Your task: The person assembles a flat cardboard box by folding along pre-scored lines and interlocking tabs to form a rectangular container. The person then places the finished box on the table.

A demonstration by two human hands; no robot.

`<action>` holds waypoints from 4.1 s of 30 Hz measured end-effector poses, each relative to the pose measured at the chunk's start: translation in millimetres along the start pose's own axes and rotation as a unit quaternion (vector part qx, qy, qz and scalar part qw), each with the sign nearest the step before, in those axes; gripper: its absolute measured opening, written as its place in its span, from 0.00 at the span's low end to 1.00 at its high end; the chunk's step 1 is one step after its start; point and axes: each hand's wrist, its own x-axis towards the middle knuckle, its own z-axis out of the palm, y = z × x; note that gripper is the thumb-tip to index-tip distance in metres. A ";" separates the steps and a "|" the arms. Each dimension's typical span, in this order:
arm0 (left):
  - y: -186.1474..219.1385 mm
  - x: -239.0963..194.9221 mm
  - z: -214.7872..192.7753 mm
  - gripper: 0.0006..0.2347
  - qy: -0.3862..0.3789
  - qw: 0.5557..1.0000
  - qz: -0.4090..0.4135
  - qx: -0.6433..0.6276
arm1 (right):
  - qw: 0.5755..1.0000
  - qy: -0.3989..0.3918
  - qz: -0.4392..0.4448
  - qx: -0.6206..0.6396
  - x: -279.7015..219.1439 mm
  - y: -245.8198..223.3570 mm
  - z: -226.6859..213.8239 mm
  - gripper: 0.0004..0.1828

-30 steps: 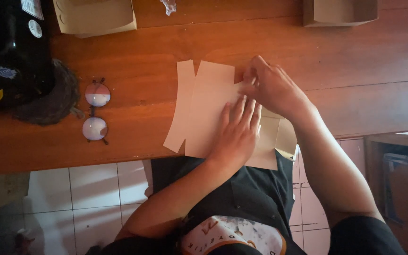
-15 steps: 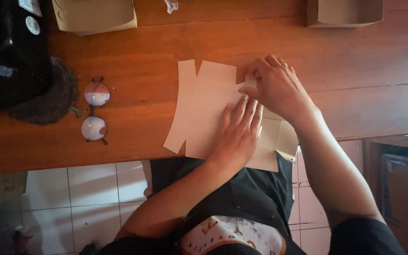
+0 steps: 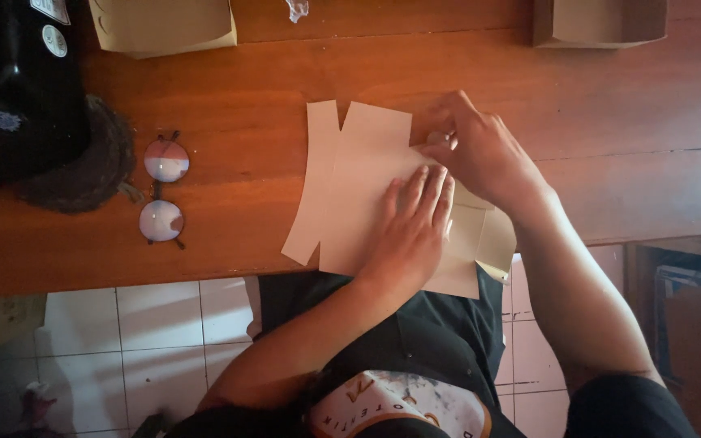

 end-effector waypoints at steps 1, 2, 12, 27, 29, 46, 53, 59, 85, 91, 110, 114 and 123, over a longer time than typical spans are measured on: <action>-0.2 1.2 -0.1 0.20 0.000 1.000 -0.001 0.001 | 1.000 -0.001 -0.001 0.000 4.7 10.9 8.0 0.22; 0.2 1.5 -0.3 0.19 0.005 1.000 -0.004 -0.005 | 0.999 0.013 -0.025 -0.024 8.4 22.1 16.7 0.17; -32.0 1.6 -3.0 0.14 0.125 0.970 0.031 -0.206 | 0.939 0.240 -0.190 -0.155 -9.0 51.4 67.4 0.06; -92.1 -7.5 -47.4 0.13 0.120 0.992 -0.026 -0.025 | 0.897 0.165 -0.258 -0.318 -36.0 17.7 71.4 0.34; -101.4 -20.8 -55.8 0.14 0.097 0.993 -0.071 0.003 | 0.900 0.144 -0.280 -0.301 -31.3 5.9 73.5 0.32; -124.3 -97.3 -65.6 0.23 0.133 0.945 -0.299 -0.025 | 0.905 -0.152 -0.283 -0.280 60.4 -154.2 58.2 0.30; -130.2 -86.7 -55.7 0.33 0.109 0.937 -0.332 0.017 | 0.914 -0.164 -0.256 -0.268 47.8 -159.9 47.1 0.24; -130.7 -68.8 -54.1 0.30 0.117 0.936 -0.331 0.019 | 0.883 -0.071 -0.352 -0.301 66.8 -119.0 75.5 0.17; -107.0 -86.8 -22.2 0.22 0.202 0.933 -0.228 0.190 | 0.699 0.224 -0.519 -0.437 -9.0 -47.3 133.6 0.25; -142.5 -93.2 -51.3 0.27 0.142 0.963 -0.216 -0.080 | 0.746 0.250 -0.505 -0.355 -7.0 -39.1 121.9 0.26; -175.5 -72.4 -94.5 0.20 0.094 0.984 -0.136 0.066 | 0.791 0.153 -0.456 -0.379 -7.6 -33.7 92.7 0.26; -163.0 -77.7 -90.8 0.03 0.154 0.972 -0.075 0.159 | 0.786 0.173 -0.446 -0.392 -6.6 -29.1 100.5 0.26; -145.3 -86.5 -74.4 0.16 0.108 0.976 -0.136 0.132 | 0.809 0.143 -0.438 -0.365 -11.9 -38.1 95.8 0.28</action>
